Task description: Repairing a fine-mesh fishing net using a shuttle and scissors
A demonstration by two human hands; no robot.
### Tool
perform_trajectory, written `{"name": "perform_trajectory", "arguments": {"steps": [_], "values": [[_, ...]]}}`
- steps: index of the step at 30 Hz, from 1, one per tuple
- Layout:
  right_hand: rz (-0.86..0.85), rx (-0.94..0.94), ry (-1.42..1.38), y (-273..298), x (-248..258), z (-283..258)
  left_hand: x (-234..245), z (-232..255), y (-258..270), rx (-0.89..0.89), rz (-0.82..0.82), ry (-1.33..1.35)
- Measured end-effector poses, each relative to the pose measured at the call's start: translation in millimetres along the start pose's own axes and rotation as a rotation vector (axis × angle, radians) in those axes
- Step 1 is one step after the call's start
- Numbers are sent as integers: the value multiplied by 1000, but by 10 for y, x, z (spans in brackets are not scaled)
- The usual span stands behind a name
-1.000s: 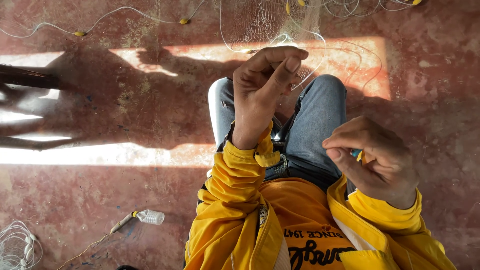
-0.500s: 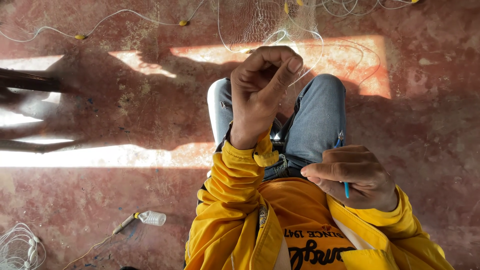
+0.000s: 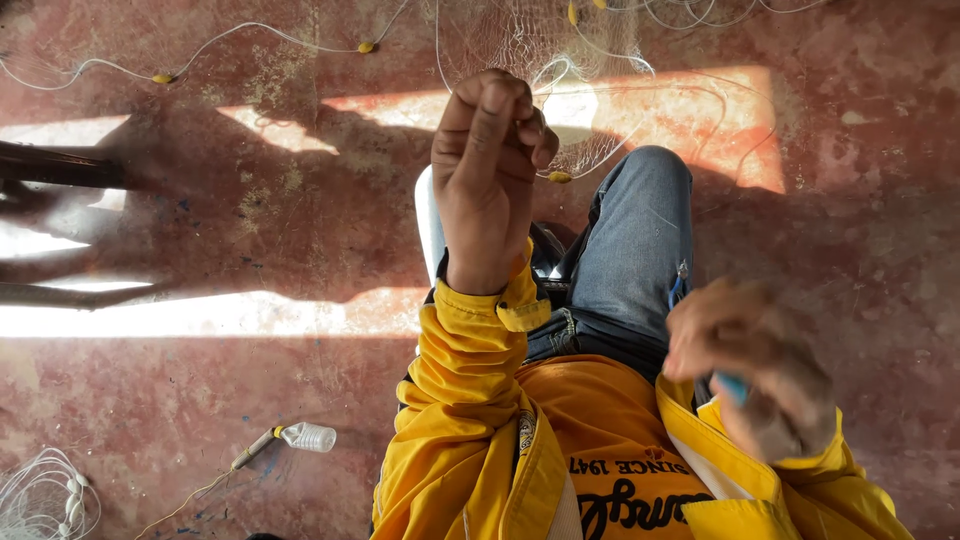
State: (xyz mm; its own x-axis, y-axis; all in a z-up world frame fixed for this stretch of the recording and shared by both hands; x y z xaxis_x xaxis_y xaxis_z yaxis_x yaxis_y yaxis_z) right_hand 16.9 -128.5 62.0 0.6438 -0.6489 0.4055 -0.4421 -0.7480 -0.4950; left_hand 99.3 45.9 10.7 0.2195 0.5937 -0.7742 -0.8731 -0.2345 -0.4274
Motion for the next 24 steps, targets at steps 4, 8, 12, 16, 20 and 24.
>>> {"name": "perform_trajectory", "arguments": {"steps": [4,8,12,16,20,24], "values": [[-115,124,-125,-178,-98,-238,-72,-4,-28,42,-57,172],[-406,254,-194,-220,-292,-361,-19,-10,-6,61,-43,293],[-414,298,-244,-259,-287,-424,31,-30,13,62,-18,369],[-413,316,-286,-292,-349,-515,-31,-30,81,58,-17,404],[-259,311,-243,-286,-255,-504,-173,3,127,52,-48,322],[-40,185,-217,-227,-214,-447,-105,22,138,53,74,90]]}}
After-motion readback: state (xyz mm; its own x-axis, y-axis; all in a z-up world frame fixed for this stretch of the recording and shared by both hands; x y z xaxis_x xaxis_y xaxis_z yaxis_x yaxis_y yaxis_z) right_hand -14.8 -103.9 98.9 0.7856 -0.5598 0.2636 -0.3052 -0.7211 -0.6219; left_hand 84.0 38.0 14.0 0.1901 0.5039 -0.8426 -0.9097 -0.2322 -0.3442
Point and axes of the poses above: each hand's wrist, its own y-axis away from the middle knuckle, its own x-axis out of the back of the hand, z = x × y, the point moved 10 cm from there along -y, towards the middle knuckle, and after that the axes turned 13 degrees about -z, right-handed, at the moved point
